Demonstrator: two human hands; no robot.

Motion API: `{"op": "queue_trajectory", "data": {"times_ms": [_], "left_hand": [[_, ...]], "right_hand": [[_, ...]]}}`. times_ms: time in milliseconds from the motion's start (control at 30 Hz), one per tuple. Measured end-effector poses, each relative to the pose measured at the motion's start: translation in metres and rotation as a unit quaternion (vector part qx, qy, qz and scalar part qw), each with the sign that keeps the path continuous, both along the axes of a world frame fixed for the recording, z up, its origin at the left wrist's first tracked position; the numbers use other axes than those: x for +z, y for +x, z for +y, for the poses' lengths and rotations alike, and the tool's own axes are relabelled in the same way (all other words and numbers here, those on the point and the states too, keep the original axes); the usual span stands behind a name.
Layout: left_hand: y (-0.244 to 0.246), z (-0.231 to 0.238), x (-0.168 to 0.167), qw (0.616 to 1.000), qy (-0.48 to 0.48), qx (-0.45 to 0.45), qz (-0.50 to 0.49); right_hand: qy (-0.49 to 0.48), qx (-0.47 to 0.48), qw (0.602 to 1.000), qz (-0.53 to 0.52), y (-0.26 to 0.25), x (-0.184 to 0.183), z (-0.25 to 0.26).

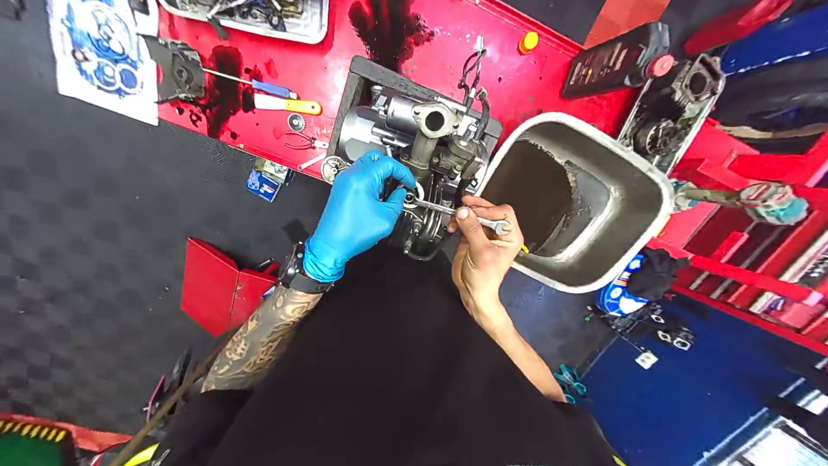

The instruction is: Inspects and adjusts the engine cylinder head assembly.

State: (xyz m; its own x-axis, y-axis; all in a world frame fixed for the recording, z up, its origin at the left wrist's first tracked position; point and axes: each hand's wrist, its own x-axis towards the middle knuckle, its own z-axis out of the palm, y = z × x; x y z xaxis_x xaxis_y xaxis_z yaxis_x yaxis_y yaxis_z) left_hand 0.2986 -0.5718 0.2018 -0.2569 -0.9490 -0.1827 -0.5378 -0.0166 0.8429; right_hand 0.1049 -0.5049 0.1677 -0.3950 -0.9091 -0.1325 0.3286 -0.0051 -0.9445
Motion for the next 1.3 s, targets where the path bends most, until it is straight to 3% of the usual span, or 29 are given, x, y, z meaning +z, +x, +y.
{"op": "queue_trajectory", "data": {"times_ms": [133, 233, 300, 433, 533, 633, 733, 1000, 1300], "left_hand": [[-0.003, -0.001, 0.003, 0.999, -0.006, 0.004, -0.031], [-0.005, -0.002, 0.004, 0.999, -0.006, 0.004, -0.046], [-0.005, -0.002, 0.002, 0.999, -0.005, 0.000, -0.038], [-0.010, 0.015, -0.010, 0.995, -0.086, 0.046, -0.032], [-0.023, 0.040, -0.023, 0.975, -0.198, 0.096, -0.040], [-0.031, 0.054, -0.034, 0.972, -0.212, 0.082, -0.057], [-0.038, 0.058, -0.036, 0.976, -0.192, 0.073, -0.077], [-0.061, 0.064, -0.026, 0.962, -0.137, 0.063, -0.228], [-0.064, 0.067, -0.045, 0.940, -0.227, 0.123, -0.223]], "right_hand": [[-0.013, 0.015, 1.000, 0.015, 0.000, 0.004, 0.001], [-0.007, 0.042, 0.990, 0.133, -0.009, 0.006, 0.000], [-0.012, 0.083, 0.960, 0.267, -0.020, 0.011, -0.001], [-0.047, 0.197, 0.833, 0.516, -0.040, 0.025, -0.010], [-0.050, 0.307, 0.697, 0.646, -0.046, 0.041, -0.025], [-0.075, 0.386, 0.585, 0.709, -0.041, 0.049, -0.039], [-0.085, 0.450, 0.514, 0.725, -0.037, 0.052, -0.046], [-0.108, 0.508, 0.406, 0.752, -0.038, 0.059, -0.063], [-0.110, 0.455, 0.395, 0.790, -0.030, 0.047, -0.061]]}}
